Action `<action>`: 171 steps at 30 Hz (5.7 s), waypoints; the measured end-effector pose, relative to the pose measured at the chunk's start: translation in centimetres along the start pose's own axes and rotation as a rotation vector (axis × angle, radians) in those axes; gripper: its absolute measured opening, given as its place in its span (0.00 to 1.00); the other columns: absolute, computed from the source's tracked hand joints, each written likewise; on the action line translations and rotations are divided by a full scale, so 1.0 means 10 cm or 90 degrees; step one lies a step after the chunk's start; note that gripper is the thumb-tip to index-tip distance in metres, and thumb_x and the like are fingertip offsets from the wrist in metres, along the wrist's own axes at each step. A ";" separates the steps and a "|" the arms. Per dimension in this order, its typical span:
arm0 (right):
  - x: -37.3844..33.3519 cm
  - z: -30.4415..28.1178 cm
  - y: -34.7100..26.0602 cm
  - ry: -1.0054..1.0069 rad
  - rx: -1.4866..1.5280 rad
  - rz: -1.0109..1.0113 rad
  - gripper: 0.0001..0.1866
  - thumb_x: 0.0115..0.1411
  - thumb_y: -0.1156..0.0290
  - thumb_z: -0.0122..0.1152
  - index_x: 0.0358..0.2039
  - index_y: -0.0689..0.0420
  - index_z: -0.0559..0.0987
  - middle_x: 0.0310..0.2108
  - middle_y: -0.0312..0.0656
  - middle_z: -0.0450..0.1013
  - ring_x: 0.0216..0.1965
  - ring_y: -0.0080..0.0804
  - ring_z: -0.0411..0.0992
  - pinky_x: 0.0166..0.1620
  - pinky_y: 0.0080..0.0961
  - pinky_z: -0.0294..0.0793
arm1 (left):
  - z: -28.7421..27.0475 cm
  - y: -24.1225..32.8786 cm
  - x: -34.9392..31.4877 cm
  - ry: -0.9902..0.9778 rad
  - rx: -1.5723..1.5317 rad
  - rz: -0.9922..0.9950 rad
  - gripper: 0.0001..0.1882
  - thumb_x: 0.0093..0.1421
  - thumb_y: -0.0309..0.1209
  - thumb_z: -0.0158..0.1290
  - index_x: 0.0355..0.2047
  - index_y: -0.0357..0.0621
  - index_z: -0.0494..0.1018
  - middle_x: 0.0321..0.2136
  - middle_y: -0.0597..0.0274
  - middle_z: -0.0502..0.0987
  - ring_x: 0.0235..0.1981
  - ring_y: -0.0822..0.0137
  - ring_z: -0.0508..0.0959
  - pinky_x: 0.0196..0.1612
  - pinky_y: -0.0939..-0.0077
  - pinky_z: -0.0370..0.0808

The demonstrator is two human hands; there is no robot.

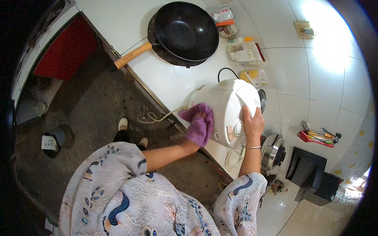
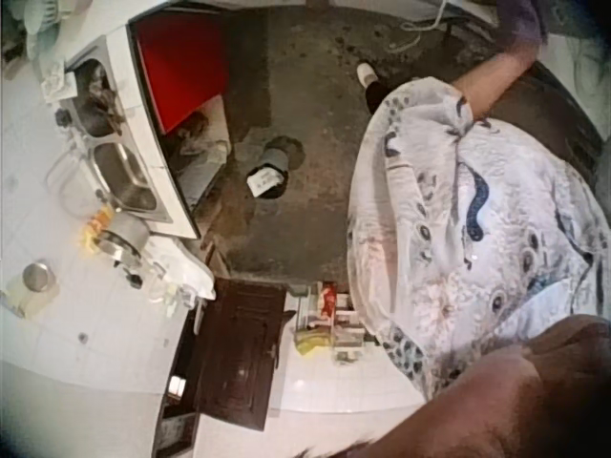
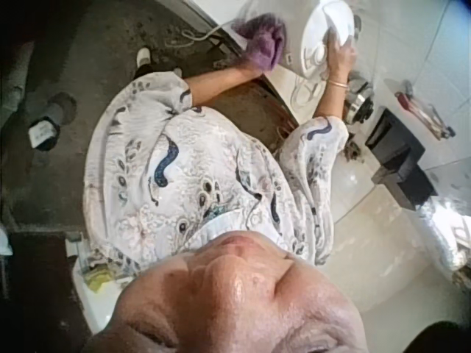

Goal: The person wipes the lid and interior of a rice cooker with a purple cloth, then wipes the exterior of the rice cooker. The person places the lid back on the rice cooker and continues wiping the exterior.

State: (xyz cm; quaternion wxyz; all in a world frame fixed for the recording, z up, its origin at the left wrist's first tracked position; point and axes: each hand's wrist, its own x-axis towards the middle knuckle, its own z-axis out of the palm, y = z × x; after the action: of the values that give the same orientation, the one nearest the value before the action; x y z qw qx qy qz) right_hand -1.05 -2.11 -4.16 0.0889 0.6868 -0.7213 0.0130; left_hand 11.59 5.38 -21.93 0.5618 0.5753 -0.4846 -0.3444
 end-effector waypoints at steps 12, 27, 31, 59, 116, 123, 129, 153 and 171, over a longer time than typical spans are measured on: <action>0.01 0.00 0.00 0.008 0.022 0.002 0.31 0.60 0.43 0.55 0.36 0.66 0.74 0.34 0.61 0.75 0.37 0.62 0.73 0.40 0.47 0.71 | 0.01 -0.62 0.90 -0.176 -0.130 0.231 0.24 0.62 0.33 0.46 0.59 0.43 0.63 0.55 0.49 0.67 0.57 0.50 0.67 0.61 0.60 0.62; 0.06 -0.02 0.00 -0.032 0.066 0.018 0.38 0.60 0.38 0.51 0.37 0.70 0.76 0.40 0.66 0.74 0.45 0.62 0.73 0.48 0.46 0.71 | -0.48 -0.24 0.37 -0.106 -0.309 -0.349 0.23 0.70 0.44 0.36 0.46 0.37 0.70 0.40 0.45 0.75 0.46 0.56 0.75 0.50 0.63 0.69; 0.19 0.02 0.07 -0.082 0.080 0.036 0.41 0.59 0.36 0.49 0.32 0.73 0.77 0.29 0.61 0.76 0.33 0.52 0.76 0.41 0.41 0.73 | -0.49 -0.76 0.34 -0.150 -0.984 -0.361 0.31 0.71 0.51 0.30 0.63 0.41 0.59 0.60 0.66 0.64 0.59 0.69 0.65 0.63 0.72 0.60; -0.23 0.04 0.18 -0.066 0.370 0.030 0.19 0.64 0.55 0.54 0.35 0.62 0.72 0.19 0.38 0.68 0.15 0.24 0.66 0.18 0.25 0.64 | -0.23 -0.05 -0.55 0.117 -0.208 0.103 0.17 0.60 0.29 0.52 0.49 0.40 0.70 0.46 0.52 0.73 0.52 0.57 0.70 0.58 0.62 0.67; -0.11 0.12 0.26 -0.018 0.260 0.038 0.27 0.62 0.50 0.53 0.40 0.69 0.73 0.34 0.57 0.75 0.35 0.48 0.74 0.41 0.39 0.72 | -0.37 -0.26 0.20 -0.062 -0.603 -0.076 0.07 0.60 0.29 0.54 0.37 0.40 0.73 0.31 0.63 0.78 0.28 0.75 0.77 0.30 0.79 0.76; -0.11 0.12 0.26 -0.013 0.254 0.034 0.30 0.63 0.50 0.53 0.43 0.70 0.73 0.40 0.63 0.74 0.44 0.60 0.72 0.48 0.43 0.70 | -0.18 -0.62 0.31 -0.222 -1.206 -0.355 0.08 0.59 0.27 0.49 0.38 0.41 0.75 0.33 0.65 0.78 0.31 0.71 0.78 0.33 0.77 0.76; -0.17 0.04 0.17 -0.018 0.277 0.049 0.28 0.62 0.51 0.53 0.40 0.70 0.74 0.33 0.57 0.75 0.35 0.50 0.75 0.42 0.41 0.71 | -0.29 -0.26 0.00 0.053 -0.536 -0.142 0.14 0.54 0.20 0.55 0.43 0.39 0.73 0.40 0.62 0.77 0.38 0.68 0.77 0.42 0.71 0.74; -0.10 0.07 0.19 -0.023 0.337 0.036 0.25 0.60 0.51 0.58 0.33 0.66 0.76 0.19 0.43 0.73 0.22 0.34 0.71 0.30 0.31 0.69 | -0.60 -0.62 0.13 -0.110 -0.053 -0.136 0.28 0.51 0.33 0.59 0.53 0.39 0.70 0.47 0.48 0.76 0.49 0.57 0.75 0.53 0.68 0.70; -0.17 0.06 0.20 0.001 0.328 0.023 0.24 0.61 0.53 0.57 0.32 0.67 0.75 0.22 0.45 0.73 0.21 0.31 0.70 0.26 0.30 0.68 | -0.54 -0.16 -0.03 0.032 -0.245 -0.072 0.14 0.54 0.33 0.60 0.36 0.36 0.79 0.32 0.58 0.80 0.35 0.69 0.78 0.41 0.74 0.73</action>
State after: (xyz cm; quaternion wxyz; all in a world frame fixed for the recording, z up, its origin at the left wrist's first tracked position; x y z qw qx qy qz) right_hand -3.01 -0.39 -4.81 -0.0889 0.6740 -0.7060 0.1983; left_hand 16.81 7.19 -22.82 0.6529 0.4920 -0.3632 -0.4471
